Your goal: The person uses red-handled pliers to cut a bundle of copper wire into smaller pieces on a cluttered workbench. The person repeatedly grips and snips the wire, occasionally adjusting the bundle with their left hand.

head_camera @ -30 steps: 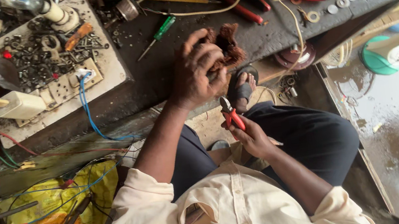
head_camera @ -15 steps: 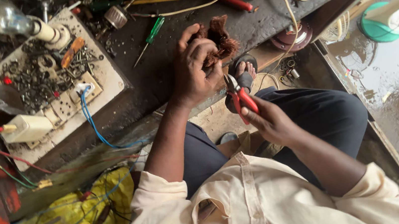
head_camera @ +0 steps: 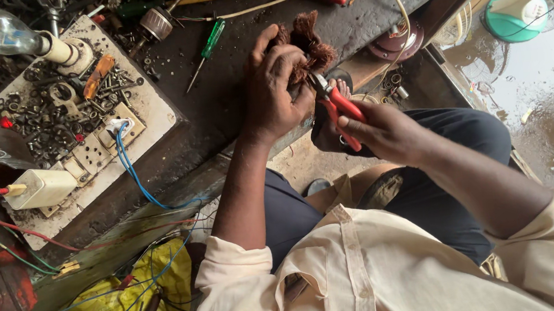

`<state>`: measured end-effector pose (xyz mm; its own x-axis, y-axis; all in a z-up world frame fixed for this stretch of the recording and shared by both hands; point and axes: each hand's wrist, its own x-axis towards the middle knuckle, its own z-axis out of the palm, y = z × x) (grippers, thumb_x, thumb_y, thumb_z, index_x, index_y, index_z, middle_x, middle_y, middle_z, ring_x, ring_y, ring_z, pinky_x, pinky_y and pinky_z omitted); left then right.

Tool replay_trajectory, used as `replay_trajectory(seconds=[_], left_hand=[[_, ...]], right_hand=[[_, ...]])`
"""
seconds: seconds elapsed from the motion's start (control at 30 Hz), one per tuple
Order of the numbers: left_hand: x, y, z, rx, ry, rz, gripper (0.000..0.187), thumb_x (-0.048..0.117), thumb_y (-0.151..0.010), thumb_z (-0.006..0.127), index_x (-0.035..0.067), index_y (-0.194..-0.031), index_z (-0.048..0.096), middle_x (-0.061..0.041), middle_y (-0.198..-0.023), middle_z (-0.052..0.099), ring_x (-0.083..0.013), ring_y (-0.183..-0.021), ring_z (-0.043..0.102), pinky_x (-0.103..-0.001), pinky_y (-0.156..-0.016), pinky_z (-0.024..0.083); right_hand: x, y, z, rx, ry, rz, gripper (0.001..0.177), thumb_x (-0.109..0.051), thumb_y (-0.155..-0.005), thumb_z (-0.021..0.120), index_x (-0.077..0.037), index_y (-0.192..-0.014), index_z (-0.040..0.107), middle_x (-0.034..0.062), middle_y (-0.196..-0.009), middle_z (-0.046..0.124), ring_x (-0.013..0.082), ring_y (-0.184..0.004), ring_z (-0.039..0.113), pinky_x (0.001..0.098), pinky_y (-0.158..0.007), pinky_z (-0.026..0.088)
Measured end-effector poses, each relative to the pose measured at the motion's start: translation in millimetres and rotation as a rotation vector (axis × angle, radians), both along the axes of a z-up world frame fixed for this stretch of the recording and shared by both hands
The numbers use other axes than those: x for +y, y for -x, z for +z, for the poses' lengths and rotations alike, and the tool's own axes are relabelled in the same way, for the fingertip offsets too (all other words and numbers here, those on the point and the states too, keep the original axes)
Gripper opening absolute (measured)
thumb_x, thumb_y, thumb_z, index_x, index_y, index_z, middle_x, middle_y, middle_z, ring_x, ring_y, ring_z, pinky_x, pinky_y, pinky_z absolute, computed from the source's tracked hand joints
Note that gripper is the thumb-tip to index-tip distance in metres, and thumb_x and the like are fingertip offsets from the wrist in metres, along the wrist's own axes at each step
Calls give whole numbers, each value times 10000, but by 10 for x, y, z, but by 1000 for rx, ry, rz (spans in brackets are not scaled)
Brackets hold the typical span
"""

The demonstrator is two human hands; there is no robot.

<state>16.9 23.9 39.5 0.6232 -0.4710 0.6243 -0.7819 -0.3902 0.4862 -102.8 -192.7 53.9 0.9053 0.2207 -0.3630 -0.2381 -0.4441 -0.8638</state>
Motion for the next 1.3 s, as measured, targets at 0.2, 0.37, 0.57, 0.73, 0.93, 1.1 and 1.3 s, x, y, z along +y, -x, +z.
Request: replay_trajectory(seconds=[0.2,0.37,0.57,0.73,0.93,1.1,1.3], left_hand=[[-10,-26,-66,-10,25,-9,323,185,-887,750,53,-1140,600,-99,-1248,631,-424,-1454,386,-548,-1209,350],[18,-18,-64,-2,32,-4,316,184,-893,757,57,-1133,595,-90,-1248,639,-417,-1462,396,-539,-1213,346],[15,-44,-86,-2,20,-21,365,179,-885,762,51,-1172,576,-100,-1253,628,-431,-1466,379,-534,-1222,331],[12,-27,-85,7,39,-25,372,177,-889,768,57,-1186,578,-93,-1283,612,-414,-1480,371,-523,-1229,330],[17,-43,-70,45,17,-31,357,176,-893,774,74,-1175,579,-83,-1308,594,-390,-1493,352,-523,-1235,322],[43,-89,71,41,-256,33,334,192,-814,785,93,-1089,624,-88,-1242,606,-366,-1448,354,-584,-1179,264],[16,-145,254,158,-311,11,324,196,-772,792,76,-1031,638,-107,-1219,601,-362,-1417,363,-585,-1121,283]], right_hand=[[28,-48,113,-27,-89,-10,399,-364,-1043,517,-45,-1260,619,49,-988,686,129,-899,611,294,-804,514],[96,-25,117,-91,-78,-15,407,-362,-1058,502,-42,-1275,630,45,-1014,689,120,-936,613,291,-834,508],[87,-71,153,-93,-87,-5,451,-354,-1032,498,-56,-1365,566,23,-1094,713,101,-1016,630,278,-903,497],[63,-114,229,39,140,-5,437,-352,-1036,511,-95,-1374,612,82,-998,695,139,-946,613,304,-879,496],[40,-108,364,80,137,18,439,-366,-1024,500,-104,-1360,603,47,-968,688,130,-922,621,308,-853,489],[24,-50,318,57,74,30,420,-369,-1029,487,-77,-1298,625,18,-981,702,105,-933,639,297,-845,509],[73,-13,286,5,29,22,387,-359,-1038,490,-79,-1266,627,36,-896,679,120,-851,612,306,-777,517]])
